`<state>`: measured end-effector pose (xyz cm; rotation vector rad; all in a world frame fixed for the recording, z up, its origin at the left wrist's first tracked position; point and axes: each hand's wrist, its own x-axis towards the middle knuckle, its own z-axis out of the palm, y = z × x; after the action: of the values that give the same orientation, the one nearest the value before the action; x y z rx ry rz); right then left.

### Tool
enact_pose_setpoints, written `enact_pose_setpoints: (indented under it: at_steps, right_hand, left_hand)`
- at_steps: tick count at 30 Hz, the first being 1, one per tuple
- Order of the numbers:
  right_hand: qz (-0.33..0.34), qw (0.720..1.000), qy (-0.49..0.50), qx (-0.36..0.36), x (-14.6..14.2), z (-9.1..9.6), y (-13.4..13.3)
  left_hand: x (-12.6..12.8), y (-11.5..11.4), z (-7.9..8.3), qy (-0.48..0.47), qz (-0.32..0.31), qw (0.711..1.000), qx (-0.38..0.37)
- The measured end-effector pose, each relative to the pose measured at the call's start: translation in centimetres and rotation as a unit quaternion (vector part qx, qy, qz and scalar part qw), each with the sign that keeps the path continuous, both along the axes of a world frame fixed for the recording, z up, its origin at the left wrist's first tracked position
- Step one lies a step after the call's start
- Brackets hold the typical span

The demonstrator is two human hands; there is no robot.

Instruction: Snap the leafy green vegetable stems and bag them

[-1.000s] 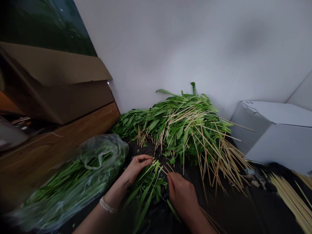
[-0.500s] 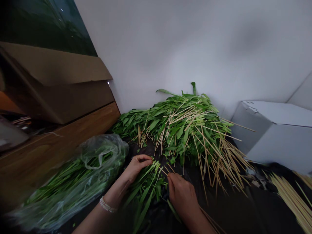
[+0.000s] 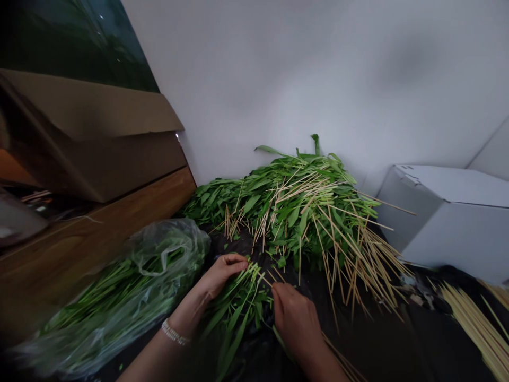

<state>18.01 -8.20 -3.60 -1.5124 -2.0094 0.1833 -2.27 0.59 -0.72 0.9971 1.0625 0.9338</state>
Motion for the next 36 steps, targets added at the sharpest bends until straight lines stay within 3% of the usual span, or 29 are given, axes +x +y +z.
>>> enact_pose_setpoints:
  at_steps: [12, 18, 24, 36]
  right_hand:
    - [0.013, 1.0, 0.0, 0.017, -0.3, -0.3, -0.3]
    - [0.022, 0.999, 0.024, 0.032, 0.0, -0.8, 0.1]
    - [0.037, 0.998, 0.033, 0.038, 0.0, -1.1, 0.2]
    - [0.024, 0.999, 0.036, 0.017, -0.9, -0.9, -0.4]
  left_hand:
    - [-0.2, -0.3, 1.1, 0.067, -0.026, 0.997, -0.013]
    - [-0.1, -0.4, 0.7, 0.028, -0.04, 0.999, -0.007]
    - [0.0, -0.6, 0.3, 0.024, -0.119, 0.993, -0.002]
    - [0.0, -0.6, -0.1, 0.051, -0.138, 0.989, 0.005]
